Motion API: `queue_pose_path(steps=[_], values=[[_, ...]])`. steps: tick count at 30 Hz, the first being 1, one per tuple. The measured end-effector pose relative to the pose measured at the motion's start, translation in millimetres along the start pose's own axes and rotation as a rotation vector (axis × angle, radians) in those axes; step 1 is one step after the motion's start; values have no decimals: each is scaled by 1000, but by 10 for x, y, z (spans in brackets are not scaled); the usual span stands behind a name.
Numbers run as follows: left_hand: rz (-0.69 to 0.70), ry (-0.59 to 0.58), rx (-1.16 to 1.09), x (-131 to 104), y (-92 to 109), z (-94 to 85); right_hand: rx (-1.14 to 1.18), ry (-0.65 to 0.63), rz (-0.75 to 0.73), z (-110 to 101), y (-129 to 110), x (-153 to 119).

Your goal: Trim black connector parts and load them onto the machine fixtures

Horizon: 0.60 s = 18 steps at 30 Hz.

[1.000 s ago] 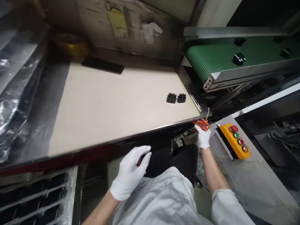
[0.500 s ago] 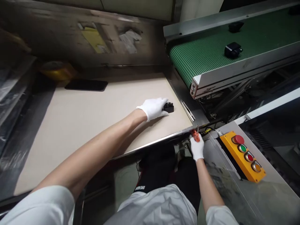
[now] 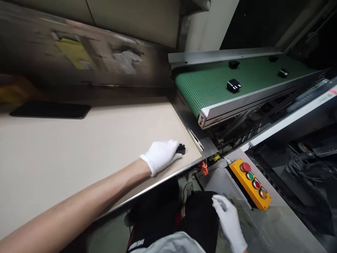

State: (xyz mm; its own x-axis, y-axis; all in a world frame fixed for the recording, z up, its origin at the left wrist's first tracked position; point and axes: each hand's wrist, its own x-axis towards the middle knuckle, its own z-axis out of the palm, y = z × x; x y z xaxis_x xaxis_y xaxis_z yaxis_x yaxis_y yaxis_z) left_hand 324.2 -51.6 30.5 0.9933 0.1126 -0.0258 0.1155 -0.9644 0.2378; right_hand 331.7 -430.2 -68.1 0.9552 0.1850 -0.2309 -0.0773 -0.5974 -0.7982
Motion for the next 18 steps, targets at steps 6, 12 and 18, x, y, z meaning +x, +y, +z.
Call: queue_pose_path(steps=[6,12,18], values=[[22,-46,-2,-161,162,-32,-269,487,-701,-469,-2052,299],[-31,-54,20,-233,238,-63,-763,713,-694,-376,-3968,1261],[-69,-90,14,-233,245,-72,-878,463,-324,-259,-4600,2060]])
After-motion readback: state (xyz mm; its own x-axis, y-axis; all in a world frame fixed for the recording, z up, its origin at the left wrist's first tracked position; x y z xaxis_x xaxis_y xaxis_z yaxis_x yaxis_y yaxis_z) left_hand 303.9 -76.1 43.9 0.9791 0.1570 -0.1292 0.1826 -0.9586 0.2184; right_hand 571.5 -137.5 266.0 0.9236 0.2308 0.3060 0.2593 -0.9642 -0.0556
